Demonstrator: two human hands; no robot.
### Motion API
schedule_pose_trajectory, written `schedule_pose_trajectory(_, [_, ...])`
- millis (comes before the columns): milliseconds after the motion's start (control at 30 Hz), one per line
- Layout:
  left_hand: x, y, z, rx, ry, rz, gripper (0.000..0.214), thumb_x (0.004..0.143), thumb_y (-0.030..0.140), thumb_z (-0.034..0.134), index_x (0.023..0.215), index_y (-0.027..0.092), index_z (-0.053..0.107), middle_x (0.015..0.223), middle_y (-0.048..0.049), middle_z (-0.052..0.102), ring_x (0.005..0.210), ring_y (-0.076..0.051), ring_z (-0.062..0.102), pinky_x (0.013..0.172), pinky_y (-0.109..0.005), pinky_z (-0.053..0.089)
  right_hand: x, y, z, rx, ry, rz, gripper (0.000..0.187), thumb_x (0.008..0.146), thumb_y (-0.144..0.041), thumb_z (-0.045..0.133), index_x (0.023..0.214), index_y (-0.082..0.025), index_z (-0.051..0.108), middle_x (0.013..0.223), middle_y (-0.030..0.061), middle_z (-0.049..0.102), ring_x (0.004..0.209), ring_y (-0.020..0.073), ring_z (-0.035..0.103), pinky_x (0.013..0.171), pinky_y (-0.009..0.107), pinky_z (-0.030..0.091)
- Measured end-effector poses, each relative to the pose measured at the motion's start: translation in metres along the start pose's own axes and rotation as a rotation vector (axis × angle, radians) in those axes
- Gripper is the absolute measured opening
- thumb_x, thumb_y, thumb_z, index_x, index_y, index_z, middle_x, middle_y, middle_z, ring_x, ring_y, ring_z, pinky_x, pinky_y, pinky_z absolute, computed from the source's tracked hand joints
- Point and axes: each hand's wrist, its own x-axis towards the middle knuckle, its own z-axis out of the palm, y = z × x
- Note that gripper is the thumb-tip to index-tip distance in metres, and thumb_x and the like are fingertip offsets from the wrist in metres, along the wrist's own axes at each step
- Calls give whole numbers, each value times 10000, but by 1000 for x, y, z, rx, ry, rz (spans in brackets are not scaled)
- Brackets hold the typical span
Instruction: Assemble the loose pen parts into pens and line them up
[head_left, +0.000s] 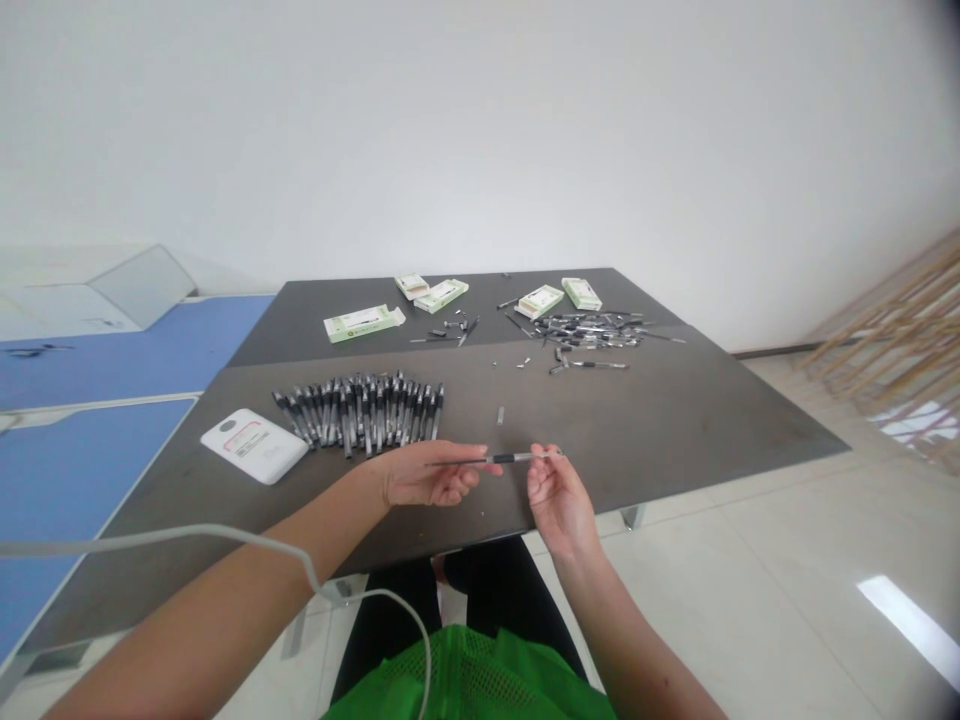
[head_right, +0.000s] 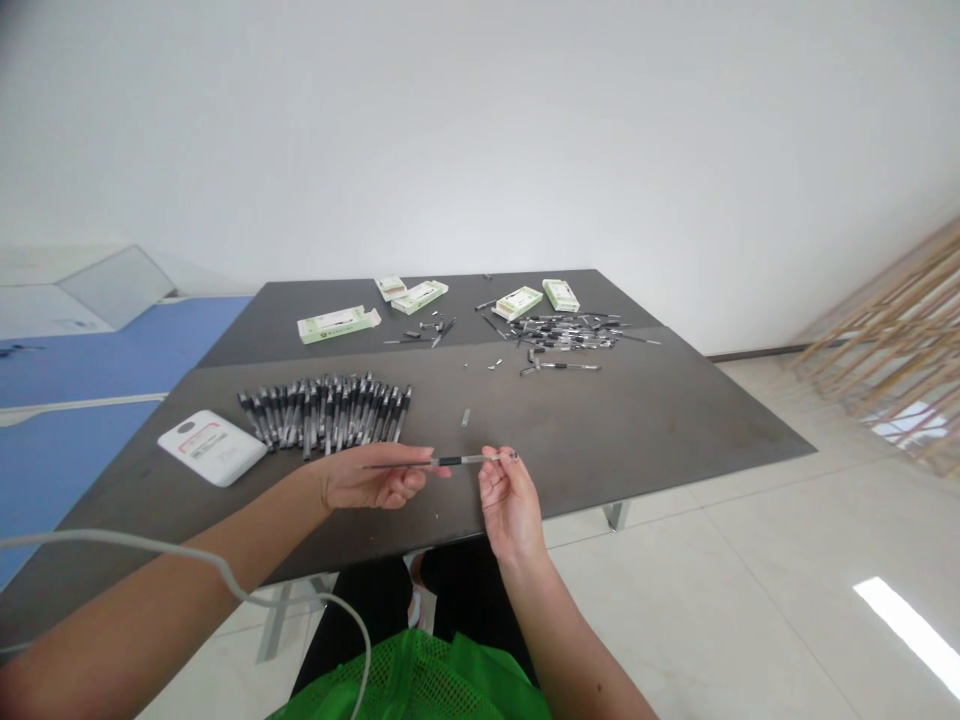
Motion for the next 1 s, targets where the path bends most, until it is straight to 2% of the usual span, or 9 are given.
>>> schedule_pose_trajectory(100, [4,4,9,30,159,243,319,839,299,580,1067,83,636,758,-62,649,630,-99,611,636,-202,511,5,-6,-2,139,97,72,131,816,-61,540,775,-153,624,766,25,727,613,50,666,628,122,561])
schedule_pose_trajectory(233, [22,-4,26,300,336,581,403,742,173,679,1140,191,617,950,-41,663,754,-96,622,780,-233,498,7,-8,1,277,134,138,211,859,-51,444,794,-154,616,748,23,723,613,42,664,621,116,557])
schedule_pose_trajectory(367, [47,-16,45,532,426,750,379,740,236,671,1116,191,643,928,-37,677,814,-133,615,792,-266,482,4,2,-1,272,65,142,161,811,-44,513,786,-157,625,778,12,725,651,38,665,656,106,542])
schedule_pose_trajectory(467, [55,-12,55,692,558,838,284,785,310,605,1013,166,693,899,-41,699,823,-161,620,783,-268,469,3,4,-6,80,-26,47,89,783,-118,611,840,-180,641,845,1,724,733,61,671,722,154,538])
schedule_pose_trajectory(633, [60,12,62,1073,675,867,296,813,396,541,874,172,725,744,-2,690,726,-164,618,720,-251,453,11,-18,-4,-598,-154,-343,265,747,-254,691,1004,-211,641,1008,28,699,947,138,631,872,256,467])
schedule_pose_trajectory(733, [75,26,59,1256,541,829,321,838,399,500,793,167,718,741,-7,693,732,-158,620,702,-234,450,22,-31,-2,-941,-248,-363,212,799,-337,614,950,-194,653,793,14,686,726,143,616,738,264,469])
schedule_pose_trajectory(800, [88,39,53,1303,472,785,354,869,413,458,828,170,711,758,-13,698,732,-153,623,704,-237,461,31,-33,-5,-1067,-213,-402,240,850,-384,523,892,-183,647,668,-8,621,592,128,544,631,248,435])
schedule_pose_trajectory(933, [103,86,29,1236,798,700,308,881,387,499,1035,166,648,1029,-56,663,862,-183,622,784,-309,500,44,-32,-19,-1131,-14,-519,299,869,-422,464,912,-179,634,636,-17,542,593,140,493,579,242,378])
schedule_pose_trajectory(1000, [107,111,15,1239,888,661,321,879,353,531,1128,156,575,1143,-74,591,966,-218,593,819,-395,506,46,-31,-24,-1161,18,-545,298,870,-420,464,901,-181,639,652,-10,544,625,151,501,598,248,374])
